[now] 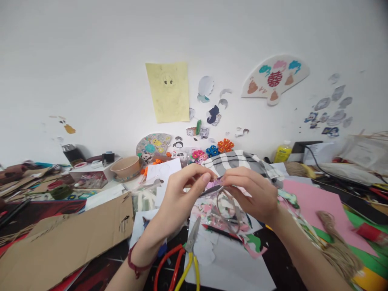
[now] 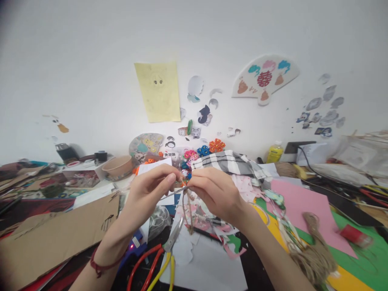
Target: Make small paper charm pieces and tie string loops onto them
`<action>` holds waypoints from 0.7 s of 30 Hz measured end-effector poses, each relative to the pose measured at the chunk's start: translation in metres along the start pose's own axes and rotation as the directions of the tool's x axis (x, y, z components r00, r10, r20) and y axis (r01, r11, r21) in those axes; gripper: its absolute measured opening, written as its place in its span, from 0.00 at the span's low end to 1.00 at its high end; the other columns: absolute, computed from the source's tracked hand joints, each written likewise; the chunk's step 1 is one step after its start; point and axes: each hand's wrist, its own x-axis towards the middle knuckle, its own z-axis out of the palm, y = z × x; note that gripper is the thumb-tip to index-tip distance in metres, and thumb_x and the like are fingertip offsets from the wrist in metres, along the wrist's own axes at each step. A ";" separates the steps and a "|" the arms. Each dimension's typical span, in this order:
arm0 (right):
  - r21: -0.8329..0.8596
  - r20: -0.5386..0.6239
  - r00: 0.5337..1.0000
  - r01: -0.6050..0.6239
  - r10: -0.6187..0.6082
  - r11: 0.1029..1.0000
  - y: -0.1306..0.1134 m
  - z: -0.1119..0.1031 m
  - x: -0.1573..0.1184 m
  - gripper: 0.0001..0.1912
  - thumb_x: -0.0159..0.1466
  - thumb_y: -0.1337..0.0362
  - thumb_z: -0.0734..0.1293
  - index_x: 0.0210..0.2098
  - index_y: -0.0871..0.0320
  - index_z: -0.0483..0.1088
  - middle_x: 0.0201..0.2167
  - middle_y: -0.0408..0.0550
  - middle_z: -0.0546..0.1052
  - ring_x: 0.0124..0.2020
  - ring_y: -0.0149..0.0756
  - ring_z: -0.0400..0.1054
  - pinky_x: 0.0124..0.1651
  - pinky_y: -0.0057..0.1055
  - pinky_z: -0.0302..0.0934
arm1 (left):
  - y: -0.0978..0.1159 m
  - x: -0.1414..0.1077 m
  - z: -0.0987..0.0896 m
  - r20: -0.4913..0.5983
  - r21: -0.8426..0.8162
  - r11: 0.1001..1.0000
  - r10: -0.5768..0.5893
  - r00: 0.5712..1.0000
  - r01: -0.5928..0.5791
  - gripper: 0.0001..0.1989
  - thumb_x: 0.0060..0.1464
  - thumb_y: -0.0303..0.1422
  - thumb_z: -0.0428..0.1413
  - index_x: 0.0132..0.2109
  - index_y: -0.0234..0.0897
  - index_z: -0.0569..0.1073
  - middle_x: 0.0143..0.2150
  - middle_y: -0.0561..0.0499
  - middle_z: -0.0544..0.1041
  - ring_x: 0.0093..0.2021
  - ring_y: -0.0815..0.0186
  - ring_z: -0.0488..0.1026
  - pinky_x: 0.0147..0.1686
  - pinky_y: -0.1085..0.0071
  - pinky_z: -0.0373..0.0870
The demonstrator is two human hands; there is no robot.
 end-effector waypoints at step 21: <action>0.328 0.185 0.908 -0.417 0.375 0.848 -0.013 0.002 -0.009 0.12 0.60 0.63 0.72 0.44 0.55 0.73 0.36 0.48 0.79 0.36 0.37 0.75 0.37 0.33 0.70 | -0.014 -0.004 -0.002 0.146 -0.282 0.943 -0.141 0.979 0.178 0.10 0.58 0.38 0.58 0.35 0.34 0.73 0.30 0.50 0.76 0.28 0.72 0.73 0.26 0.76 0.69</action>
